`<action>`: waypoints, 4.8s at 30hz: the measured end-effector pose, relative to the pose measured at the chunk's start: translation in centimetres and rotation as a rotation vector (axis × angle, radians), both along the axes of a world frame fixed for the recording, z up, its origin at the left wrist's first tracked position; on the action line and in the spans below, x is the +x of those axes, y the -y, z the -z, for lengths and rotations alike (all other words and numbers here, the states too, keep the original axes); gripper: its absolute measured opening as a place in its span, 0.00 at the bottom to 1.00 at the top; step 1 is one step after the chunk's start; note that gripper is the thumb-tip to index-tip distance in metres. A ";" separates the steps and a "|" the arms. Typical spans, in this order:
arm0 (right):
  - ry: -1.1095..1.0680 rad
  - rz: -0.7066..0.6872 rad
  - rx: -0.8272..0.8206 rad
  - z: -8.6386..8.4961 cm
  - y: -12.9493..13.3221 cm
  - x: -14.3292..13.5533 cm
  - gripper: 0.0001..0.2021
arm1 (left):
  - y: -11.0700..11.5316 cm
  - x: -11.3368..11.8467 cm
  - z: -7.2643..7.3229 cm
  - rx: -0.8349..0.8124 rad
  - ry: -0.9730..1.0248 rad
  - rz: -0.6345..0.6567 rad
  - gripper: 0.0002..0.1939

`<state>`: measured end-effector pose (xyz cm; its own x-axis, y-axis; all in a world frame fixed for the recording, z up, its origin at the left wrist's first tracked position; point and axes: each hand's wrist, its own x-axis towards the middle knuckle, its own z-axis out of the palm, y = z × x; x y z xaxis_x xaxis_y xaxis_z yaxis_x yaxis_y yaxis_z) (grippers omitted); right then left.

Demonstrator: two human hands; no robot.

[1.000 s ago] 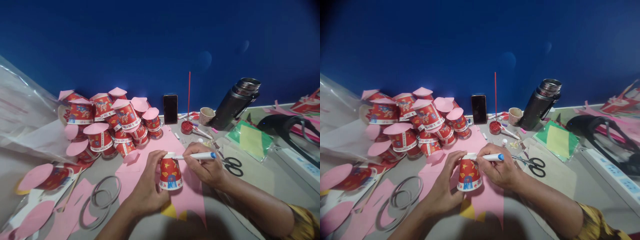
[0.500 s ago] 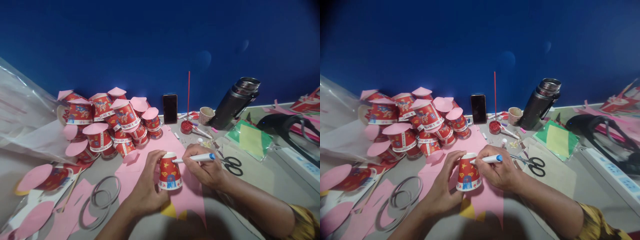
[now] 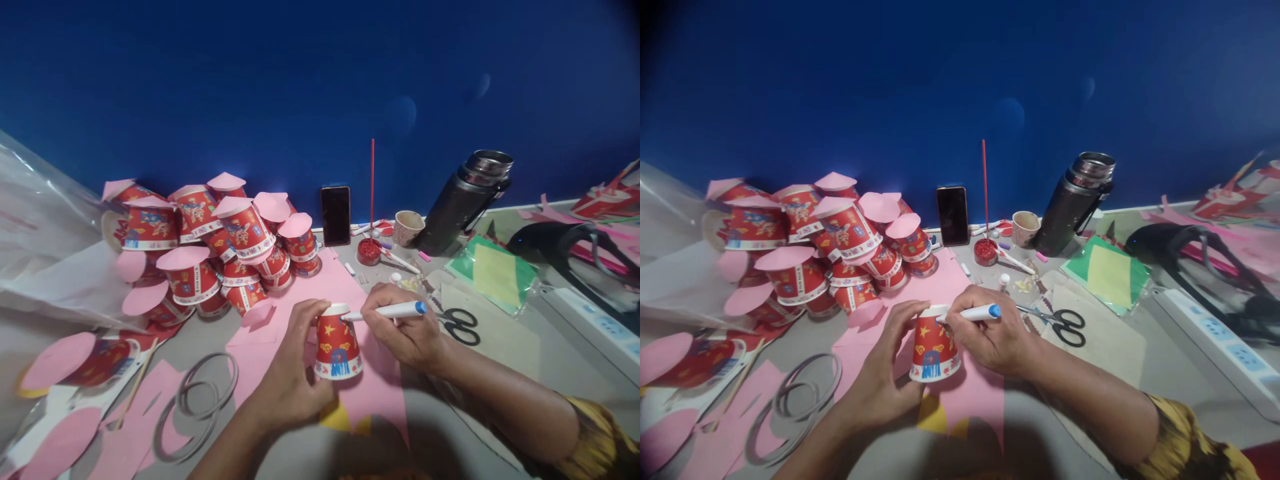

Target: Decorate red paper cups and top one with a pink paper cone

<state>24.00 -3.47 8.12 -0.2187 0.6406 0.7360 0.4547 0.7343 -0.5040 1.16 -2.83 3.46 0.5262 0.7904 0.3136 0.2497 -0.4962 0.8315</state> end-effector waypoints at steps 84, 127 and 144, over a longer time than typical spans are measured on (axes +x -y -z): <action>-0.089 0.014 -0.045 -0.2 0.2 0.8 0.07 | 0.1 -0.3 -0.2 -0.187 0.123 0.047 0.48; -0.113 0.087 -0.032 -0.6 0.7 0.5 0.07 | -0.1 -0.2 0.1 -0.103 0.079 0.031 0.49; -0.083 0.004 -0.069 -0.9 0.6 0.6 0.08 | -0.1 -0.2 0.2 -0.142 0.096 0.047 0.50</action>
